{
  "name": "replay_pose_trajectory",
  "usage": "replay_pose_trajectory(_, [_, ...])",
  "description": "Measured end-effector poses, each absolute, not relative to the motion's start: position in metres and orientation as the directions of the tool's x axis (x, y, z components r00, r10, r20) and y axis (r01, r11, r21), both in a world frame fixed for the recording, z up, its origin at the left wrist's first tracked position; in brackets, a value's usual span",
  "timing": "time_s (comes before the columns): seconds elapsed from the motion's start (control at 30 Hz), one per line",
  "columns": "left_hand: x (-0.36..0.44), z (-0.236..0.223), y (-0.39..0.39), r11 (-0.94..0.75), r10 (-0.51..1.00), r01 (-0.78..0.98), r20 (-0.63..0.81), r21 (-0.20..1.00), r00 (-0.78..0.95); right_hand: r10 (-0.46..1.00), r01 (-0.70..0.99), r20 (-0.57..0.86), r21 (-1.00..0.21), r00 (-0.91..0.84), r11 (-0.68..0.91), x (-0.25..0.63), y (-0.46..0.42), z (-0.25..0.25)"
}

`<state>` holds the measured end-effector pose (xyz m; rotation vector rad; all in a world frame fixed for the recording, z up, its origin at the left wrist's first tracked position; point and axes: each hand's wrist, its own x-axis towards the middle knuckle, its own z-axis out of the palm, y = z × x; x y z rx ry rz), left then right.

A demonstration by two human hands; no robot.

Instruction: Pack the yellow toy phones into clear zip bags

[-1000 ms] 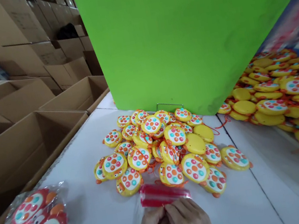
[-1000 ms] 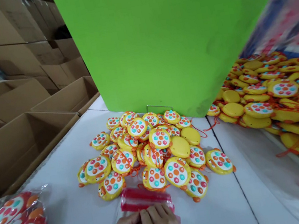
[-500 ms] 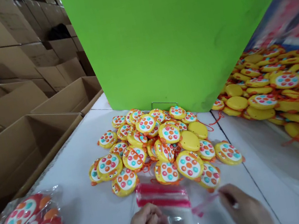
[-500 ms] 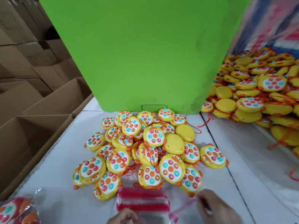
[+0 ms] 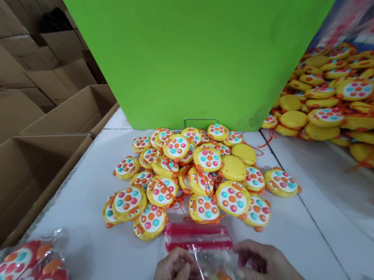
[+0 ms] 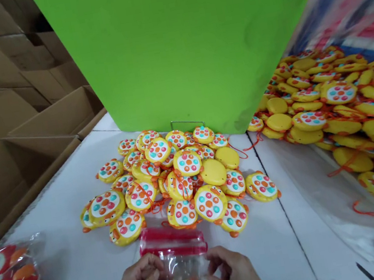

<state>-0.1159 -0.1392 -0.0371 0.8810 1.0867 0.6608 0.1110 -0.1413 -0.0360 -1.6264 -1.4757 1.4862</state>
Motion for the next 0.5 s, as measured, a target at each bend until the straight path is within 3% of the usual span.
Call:
replay_pose_trajectory(0.13, [-0.117,-0.038,-0.140,0.489,0.826,0.008,-0.466,0.872,0.318,0.899,0.263,-0.366,-0.916,-0.241,-0.302,0.105,-0.134,-0.045])
replay_pose_trajectory(0.37, [-0.119,-0.042,-0.138,0.480,0.844,0.099,-0.489,0.872,0.220,0.947,0.439,-0.243,-0.889,-0.208,-0.132,0.117,-0.147,-0.055])
replay_pose_trajectory(0.5, [-0.122,-0.033,-0.138,0.439,0.859,0.181,-0.470,0.880,0.204,0.977,0.596,-0.071,-0.800,-0.201,0.065,0.127,-0.156,-0.066])
